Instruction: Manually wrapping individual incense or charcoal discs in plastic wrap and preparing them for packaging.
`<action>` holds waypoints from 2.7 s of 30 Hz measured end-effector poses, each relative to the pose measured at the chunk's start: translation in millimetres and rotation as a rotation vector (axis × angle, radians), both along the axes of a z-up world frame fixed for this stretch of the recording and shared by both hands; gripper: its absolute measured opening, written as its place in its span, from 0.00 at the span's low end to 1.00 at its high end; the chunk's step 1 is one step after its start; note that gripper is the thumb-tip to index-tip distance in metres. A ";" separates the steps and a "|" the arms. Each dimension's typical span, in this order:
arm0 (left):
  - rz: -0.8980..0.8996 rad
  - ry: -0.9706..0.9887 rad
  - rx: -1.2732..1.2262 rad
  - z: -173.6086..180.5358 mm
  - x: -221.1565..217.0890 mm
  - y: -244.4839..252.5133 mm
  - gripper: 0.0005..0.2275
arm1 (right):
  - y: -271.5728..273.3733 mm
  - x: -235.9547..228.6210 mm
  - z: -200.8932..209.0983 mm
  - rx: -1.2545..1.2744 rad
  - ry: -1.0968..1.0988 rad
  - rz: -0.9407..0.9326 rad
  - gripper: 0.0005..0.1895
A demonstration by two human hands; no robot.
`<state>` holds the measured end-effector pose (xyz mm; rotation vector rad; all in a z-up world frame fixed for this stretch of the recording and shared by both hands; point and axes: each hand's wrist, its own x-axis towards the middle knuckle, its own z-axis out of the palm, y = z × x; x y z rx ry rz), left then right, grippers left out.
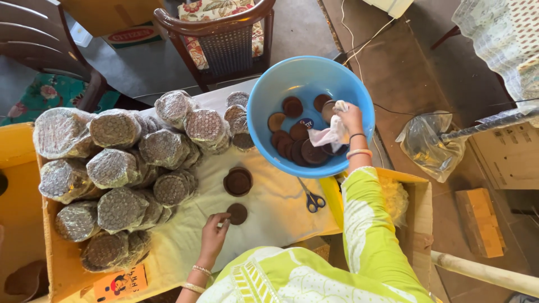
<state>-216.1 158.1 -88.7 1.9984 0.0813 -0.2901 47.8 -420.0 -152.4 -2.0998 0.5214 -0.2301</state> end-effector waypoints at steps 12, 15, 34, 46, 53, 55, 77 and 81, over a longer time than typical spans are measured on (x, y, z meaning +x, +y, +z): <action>-0.146 0.488 -1.336 58.5 67.8 -79.7 0.27 | 237.8 -144.1 160.9 0.317 -0.444 0.388 0.15; -0.074 0.563 -1.519 49.1 81.7 -85.9 0.27 | 308.4 -195.0 193.8 -0.102 -0.402 0.527 0.16; -0.069 0.385 -1.096 60.7 65.6 -9.9 0.17 | 351.2 -221.5 159.3 0.669 -0.119 0.122 0.06; 0.024 0.068 -0.390 -54.9 64.9 37.3 0.08 | 324.2 -226.9 149.5 0.170 0.004 0.364 0.08; -0.234 0.207 -0.715 -92.6 43.0 -3.7 0.11 | 357.5 -242.1 116.5 0.334 0.135 0.520 0.10; -0.252 0.289 -0.719 -96.1 38.6 -14.5 0.13 | 362.5 -243.2 103.7 0.257 0.104 0.546 0.10; -0.236 0.034 -0.288 -45.7 26.0 -38.3 0.15 | 376.5 -250.2 23.3 0.314 0.059 0.232 0.20; -0.071 0.083 -0.275 -21.7 38.3 -33.7 0.18 | 364.8 -266.9 36.9 0.656 0.147 0.326 0.17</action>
